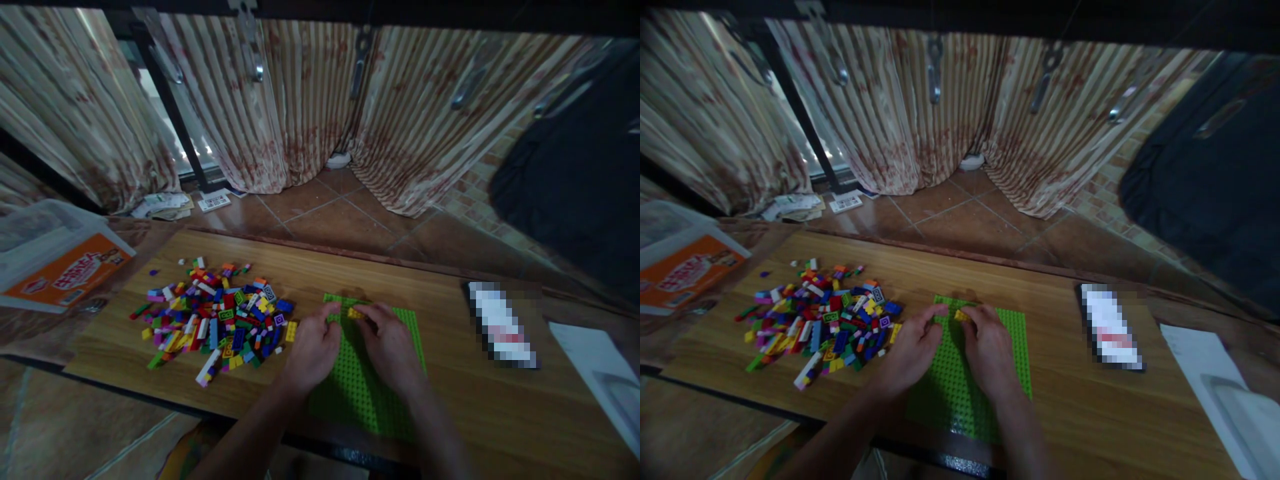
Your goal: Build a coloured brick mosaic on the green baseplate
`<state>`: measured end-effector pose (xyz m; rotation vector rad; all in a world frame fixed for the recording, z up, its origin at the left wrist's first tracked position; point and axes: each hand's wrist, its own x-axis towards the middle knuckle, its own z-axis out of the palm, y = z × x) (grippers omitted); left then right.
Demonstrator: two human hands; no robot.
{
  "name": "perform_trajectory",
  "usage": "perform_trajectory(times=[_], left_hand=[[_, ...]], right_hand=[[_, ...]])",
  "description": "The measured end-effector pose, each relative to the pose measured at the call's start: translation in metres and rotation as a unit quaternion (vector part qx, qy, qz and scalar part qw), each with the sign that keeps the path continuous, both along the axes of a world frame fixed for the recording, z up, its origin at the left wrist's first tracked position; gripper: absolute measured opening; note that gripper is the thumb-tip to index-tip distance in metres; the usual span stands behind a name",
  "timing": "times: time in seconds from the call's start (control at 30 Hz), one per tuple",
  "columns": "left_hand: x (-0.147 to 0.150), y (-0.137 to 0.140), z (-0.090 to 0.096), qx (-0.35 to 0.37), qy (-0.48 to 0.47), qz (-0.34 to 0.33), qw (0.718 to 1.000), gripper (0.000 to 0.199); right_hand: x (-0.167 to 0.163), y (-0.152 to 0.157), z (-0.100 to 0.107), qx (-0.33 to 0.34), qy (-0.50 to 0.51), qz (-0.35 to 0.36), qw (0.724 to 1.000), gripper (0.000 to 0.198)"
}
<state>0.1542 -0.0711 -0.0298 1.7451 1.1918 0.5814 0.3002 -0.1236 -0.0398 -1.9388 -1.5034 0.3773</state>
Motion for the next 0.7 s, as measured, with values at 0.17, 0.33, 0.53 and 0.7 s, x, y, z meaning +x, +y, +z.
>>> perform_trajectory(times=[0.17,0.33,0.53,0.7], left_hand=[[-0.0016,0.0,-0.0042,-0.014,-0.006,0.012,1.0,0.046],[-0.0059,0.0024,-0.0059,-0.043,-0.02,0.024,0.999,0.044],[-0.0078,0.0054,-0.0051,-0.031,-0.018,0.018,0.999,0.044],[-0.0077,0.0052,-0.0037,-0.016,-0.009,0.015,1.0,0.043]], right_hand=[[-0.0013,0.0006,-0.0018,-0.012,-0.018,0.018,1.0,0.029],[0.0015,-0.0019,-0.0009,-0.015,-0.022,0.036,0.999,0.028],[0.0003,-0.0056,0.0028,-0.04,-0.028,0.066,0.997,0.024],[0.0005,-0.0056,0.0002,-0.052,-0.047,0.079,0.994,0.024]])
